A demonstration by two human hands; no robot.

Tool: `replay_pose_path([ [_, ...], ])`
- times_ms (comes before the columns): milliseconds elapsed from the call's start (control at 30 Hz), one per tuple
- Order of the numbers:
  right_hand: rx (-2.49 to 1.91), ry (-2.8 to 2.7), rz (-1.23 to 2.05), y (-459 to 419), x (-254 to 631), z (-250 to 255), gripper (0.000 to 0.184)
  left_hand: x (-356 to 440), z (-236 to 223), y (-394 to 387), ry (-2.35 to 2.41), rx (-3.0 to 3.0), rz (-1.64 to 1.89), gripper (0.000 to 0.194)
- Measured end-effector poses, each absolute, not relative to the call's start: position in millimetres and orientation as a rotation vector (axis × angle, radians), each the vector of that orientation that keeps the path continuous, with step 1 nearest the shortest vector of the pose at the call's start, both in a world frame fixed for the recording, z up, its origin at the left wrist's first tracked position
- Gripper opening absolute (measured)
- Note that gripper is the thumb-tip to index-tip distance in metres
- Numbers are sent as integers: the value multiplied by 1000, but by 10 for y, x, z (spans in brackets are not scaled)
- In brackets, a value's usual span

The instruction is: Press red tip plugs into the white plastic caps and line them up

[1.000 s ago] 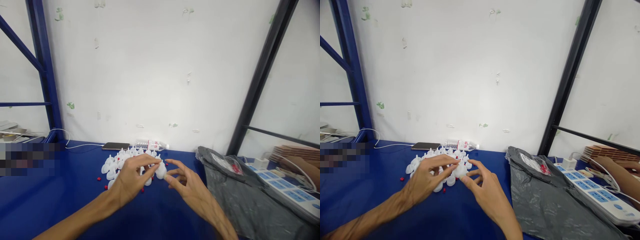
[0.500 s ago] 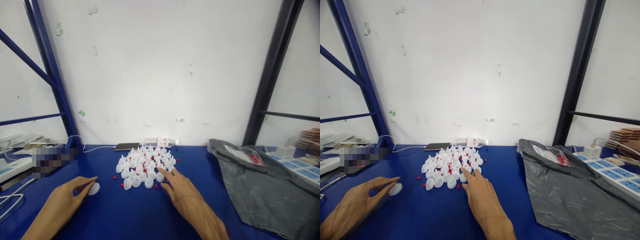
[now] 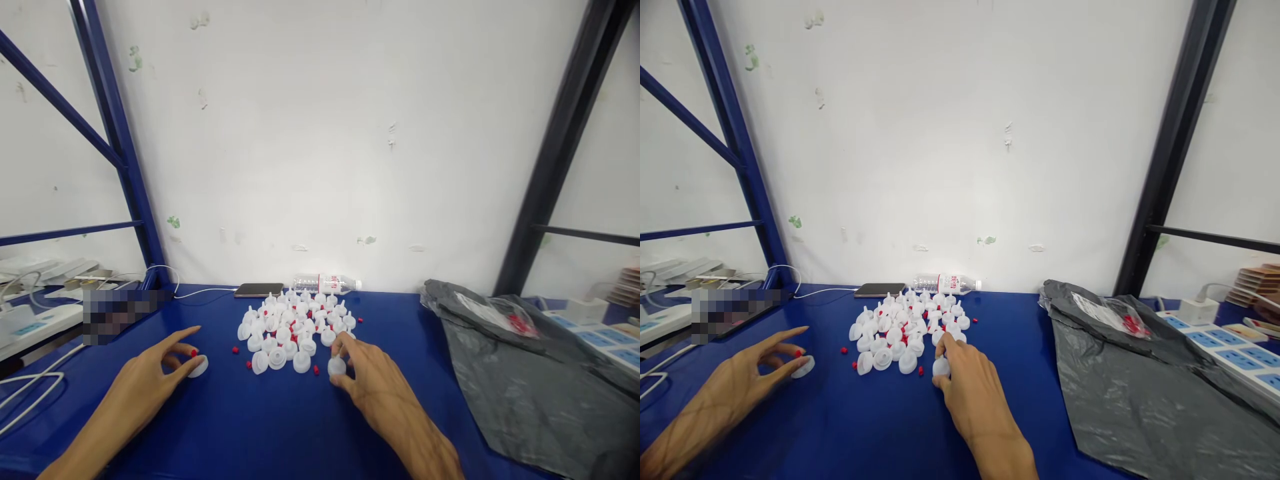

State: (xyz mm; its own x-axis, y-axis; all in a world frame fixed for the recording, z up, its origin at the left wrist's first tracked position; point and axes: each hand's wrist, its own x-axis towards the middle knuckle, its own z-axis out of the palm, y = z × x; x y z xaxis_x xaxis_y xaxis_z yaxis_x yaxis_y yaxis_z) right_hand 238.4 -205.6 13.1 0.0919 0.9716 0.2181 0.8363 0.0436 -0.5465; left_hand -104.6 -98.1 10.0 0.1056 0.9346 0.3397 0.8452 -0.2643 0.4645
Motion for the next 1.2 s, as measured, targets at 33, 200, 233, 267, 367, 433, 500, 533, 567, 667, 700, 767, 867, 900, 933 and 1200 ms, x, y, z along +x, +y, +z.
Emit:
replay_pose_path([
  [33,-1833,-1776,328,-2056,2388,129,26,-1010,137,-1025,1868,2216,868,61],
  [200,-1813,-1761,318,-2053,2396,116,24,-730,256,-1212,1796,2386,1012,44],
  [233,-1775,-1748,310,-2048,2396,110,25,-664,250,-1219,1690,2413,968,39],
  [267,-1737,-1736,305,-2040,2396,105,25,-596,236,-1216,1594,2420,892,35],
  [367,-1671,-1721,312,-2006,2400,92,27,-415,182,-1177,1436,2377,693,31],
  [433,-1670,-1722,340,-1984,2406,86,30,-335,152,-1151,1417,2355,675,31],
  [500,-1679,-1721,355,-1967,2412,81,33,-297,130,-1134,1412,2364,691,29],
  [533,-1683,-1722,355,-1961,2413,78,33,-292,121,-1129,1403,2375,696,28],
  [567,-1685,-1721,349,-1957,2412,75,34,-293,116,-1126,1394,2384,700,27],
  [667,-1676,-1724,333,-1957,2397,75,34,-317,132,-1130,1398,2410,717,24],
  [700,-1673,-1729,339,-1962,2388,82,34,-326,153,-1140,1409,2407,734,23],
  [767,-1682,-1735,363,-1981,2365,105,33,-342,213,-1179,1417,2353,787,23],
  [867,-1707,-1737,391,-2022,2322,164,30,-339,323,-1294,1387,2228,880,27],
  [900,-1703,-1739,392,-2039,2305,188,30,-325,354,-1343,1366,2199,909,29],
  [933,-1688,-1749,396,-2057,2286,214,31,-301,379,-1394,1342,2180,931,29],
  [1200,-1500,-1877,549,-2166,2073,315,35,40,422,-1704,975,2119,956,15],
])
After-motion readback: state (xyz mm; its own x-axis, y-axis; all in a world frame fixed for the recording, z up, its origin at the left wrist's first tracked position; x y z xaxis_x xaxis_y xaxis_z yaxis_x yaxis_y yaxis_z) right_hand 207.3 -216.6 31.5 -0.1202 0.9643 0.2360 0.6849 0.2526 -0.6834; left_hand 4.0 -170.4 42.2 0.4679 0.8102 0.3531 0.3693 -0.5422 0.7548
